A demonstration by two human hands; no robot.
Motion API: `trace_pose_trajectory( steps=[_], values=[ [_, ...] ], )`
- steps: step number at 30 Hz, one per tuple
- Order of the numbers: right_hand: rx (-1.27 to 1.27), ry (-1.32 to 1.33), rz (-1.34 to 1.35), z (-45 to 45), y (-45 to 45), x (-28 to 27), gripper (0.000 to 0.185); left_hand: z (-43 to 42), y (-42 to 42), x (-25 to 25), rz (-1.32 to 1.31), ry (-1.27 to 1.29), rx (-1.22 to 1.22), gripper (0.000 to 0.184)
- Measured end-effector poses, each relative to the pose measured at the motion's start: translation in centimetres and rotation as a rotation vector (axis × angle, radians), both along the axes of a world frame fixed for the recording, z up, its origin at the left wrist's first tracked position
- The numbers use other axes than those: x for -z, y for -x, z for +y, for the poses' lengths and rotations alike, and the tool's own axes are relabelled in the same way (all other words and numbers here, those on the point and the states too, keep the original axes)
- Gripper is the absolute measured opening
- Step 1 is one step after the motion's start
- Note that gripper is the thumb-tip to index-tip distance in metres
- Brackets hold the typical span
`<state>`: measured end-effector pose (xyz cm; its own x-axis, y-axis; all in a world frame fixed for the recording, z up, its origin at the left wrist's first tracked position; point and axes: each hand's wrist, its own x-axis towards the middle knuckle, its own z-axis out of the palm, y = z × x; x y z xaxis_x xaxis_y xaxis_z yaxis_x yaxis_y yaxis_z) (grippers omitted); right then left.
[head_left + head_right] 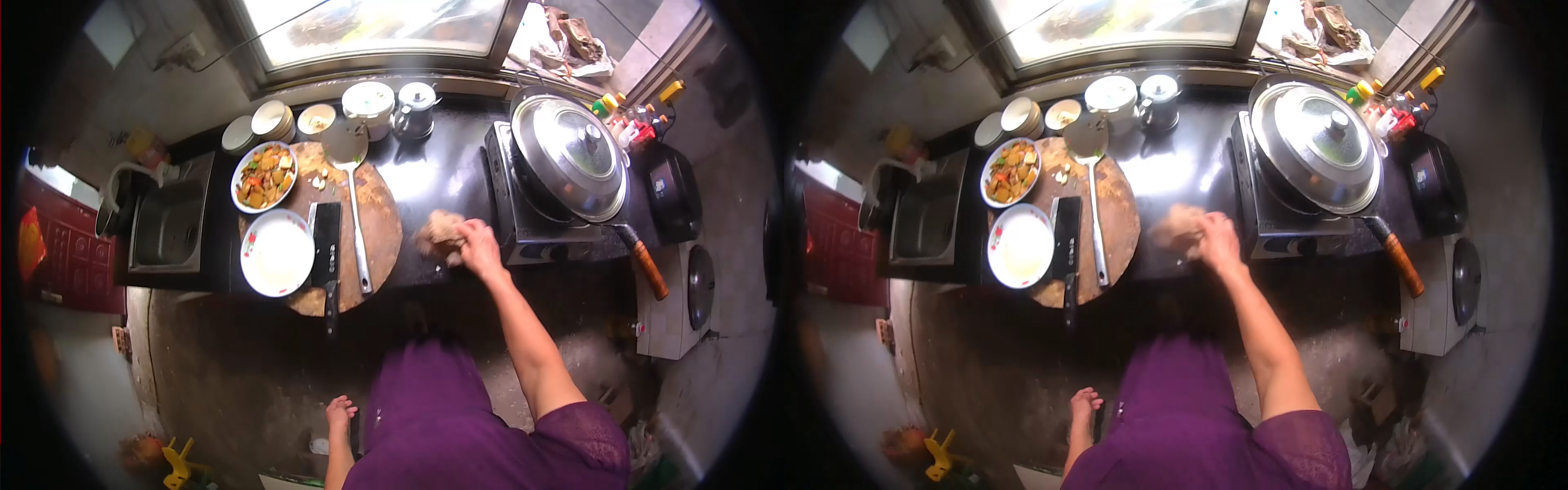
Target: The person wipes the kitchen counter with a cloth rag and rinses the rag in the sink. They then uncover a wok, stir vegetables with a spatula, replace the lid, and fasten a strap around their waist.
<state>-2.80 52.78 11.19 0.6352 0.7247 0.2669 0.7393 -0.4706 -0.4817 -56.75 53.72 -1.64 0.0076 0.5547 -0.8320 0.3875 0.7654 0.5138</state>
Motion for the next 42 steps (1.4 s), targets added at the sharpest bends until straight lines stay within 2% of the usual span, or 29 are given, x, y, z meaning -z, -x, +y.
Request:
trace_pose_trajectory(
  steps=[1, 3, 5, 6, 7, 9, 11, 12, 13, 15, 16, 19, 20, 21, 23, 25, 27, 28, 29, 31, 33, 34, 35, 37, 38, 41, 42],
  values=[
    [0.066, 0.025, -0.111, -0.5, -0.7, 2.1, 0.026, -1.1, 1.5, 0.0, 0.009, -0.001, -0.022, 0.026],
    [0.022, -0.096, -0.069, -0.4, 2.5, 5.1, 0.028, -2.9, 4.6, 0.6, 0.049, 0.034, -0.088, 0.026],
    [-0.196, -0.102, -0.020, 0.5, 10.1, 4.8, 0.024, -5.2, 7.7, 1.7, 0.089, 0.086, -0.159, 0.026],
    [-0.265, -0.082, 0.054, 0.8, 14.1, 4.3, 0.021, -5.9, 8.5, 1.5, 0.140, 0.096, -0.139, 0.025],
    [-0.225, -0.031, 0.388, 1.0, 17.3, 3.5, 0.022, -6.5, 9.4, 1.4, 0.148, 0.088, -0.128, 0.025],
    [-0.126, -0.135, 0.378, 2.0, 19.5, 1.3, 0.024, -6.9, 10.9, 1.6, 0.162, 0.047, -0.144, 0.024],
    [-0.001, -0.314, 0.729, 3.2, 18.3, 0.4, 0.026, -7.6, 11.9, 1.2, 0.106, -0.024, -0.242, 0.025],
    [0.317, -0.294, 0.463, 4.0, 18.6, 3.8, 0.036, -8.0, 12.2, 0.9, 0.076, -0.041, -0.262, 0.025],
    [0.336, -0.395, 0.401, 4.9, 18.6, 6.5, 0.046, -8.0, 12.2, 0.6, 0.042, -0.059, -0.273, 0.026],
    [0.300, -0.392, 0.126, 6.9, 21.6, 8.4, 0.047, -8.2, 11.8, -0.4, 0.072, -0.059, -0.224, 0.026],
    [0.339, -0.484, 0.242, 7.5, 23.5, 8.5, 0.046, -8.6, 12.1, -0.4, 0.068, -0.073, -0.209, 0.027],
    [0.198, -0.215, 0.565, 5.6, 24.8, 8.5, 0.045, -9.6, 13.3, -0.2, 0.053, -0.077, -0.196, 0.026],
    [0.143, -0.177, 0.798, 5.1, 25.0, 10.9, 0.038, -10.1, 13.4, -0.1, 0.043, -0.073, -0.205, 0.026],
    [0.054, -0.445, 1.227, 4.8, 26.0, 12.3, 0.028, -10.5, 13.7, -0.3, 0.071, -0.055, -0.196, 0.026],
    [0.254, -0.779, 1.577, 5.2, 27.7, 10.6, 0.025, -10.7, 14.9, -0.7, 0.131, -0.033, -0.182, 0.026],
    [0.299, -1.008, 1.769, 6.4, 27.5, 9.4, 0.015, -11.5, 17.1, -0.1, 0.111, -0.074, -0.243, 0.027],
    [0.045, -1.009, 1.796, 8.9, 27.6, 14.2, 0.010, -12.1, 18.4, -0.9, 0.085, -0.101, -0.318, 0.028],
    [0.146, -0.848, 2.000, 10.6, 28.7, 14.6, 0.013, -12.4, 19.0, -0.9, 0.094, -0.121, -0.333, 0.028],
    [-0.191, -0.706, 2.064, 11.5, 30.1, 15.0, 0.022, -13.0, 19.8, -0.9, 0.106, -0.137, -0.347, 0.028],
    [-0.100, -0.390, 2.040, 10.9, 35.9, 7.3, 0.034, -14.3, 21.2, -0.6, 0.091, -0.164, -0.407, 0.029],
    [-0.353, -0.249, 2.447, 11.0, 39.3, 3.5, 0.042, -15.3, 22.3, -0.4, 0.037, -0.181, -0.495, 0.029],
    [-0.509, -0.221, 2.565, 10.9, 40.7, 2.1, 0.044, -15.8, 22.5, -0.8, 0.003, -0.193, -0.554, 0.028],
    [-0.554, -0.165, 2.626, 10.7, 41.9, 0.6, 0.046, -15.9, 22.6, -1.0, -0.019, -0.215, -0.592, 0.028],
    [-0.669, -0.284, 2.604, 10.2, 44.8, -5.2, 0.047, -16.4, 22.8, -1.0, -0.063, -0.247, -0.663, 0.028],
    [-0.570, -0.283, 2.686, 10.9, 45.7, -5.2, 0.046, -16.5, 23.0, -0.7, -0.086, -0.282, -0.665, 0.029],
    [-0.598, -0.127, 2.691, 13.6, 46.3, -4.9, 0.044, -15.1, 22.4, -1.3, -0.088, -0.307, -0.705, 0.029],
    [-0.587, -0.158, 2.652, 14.6, 46.6, -5.7, 0.043, -14.5, 22.3, -1.2, -0.096, -0.303, -0.717, 0.029]
  ],
)
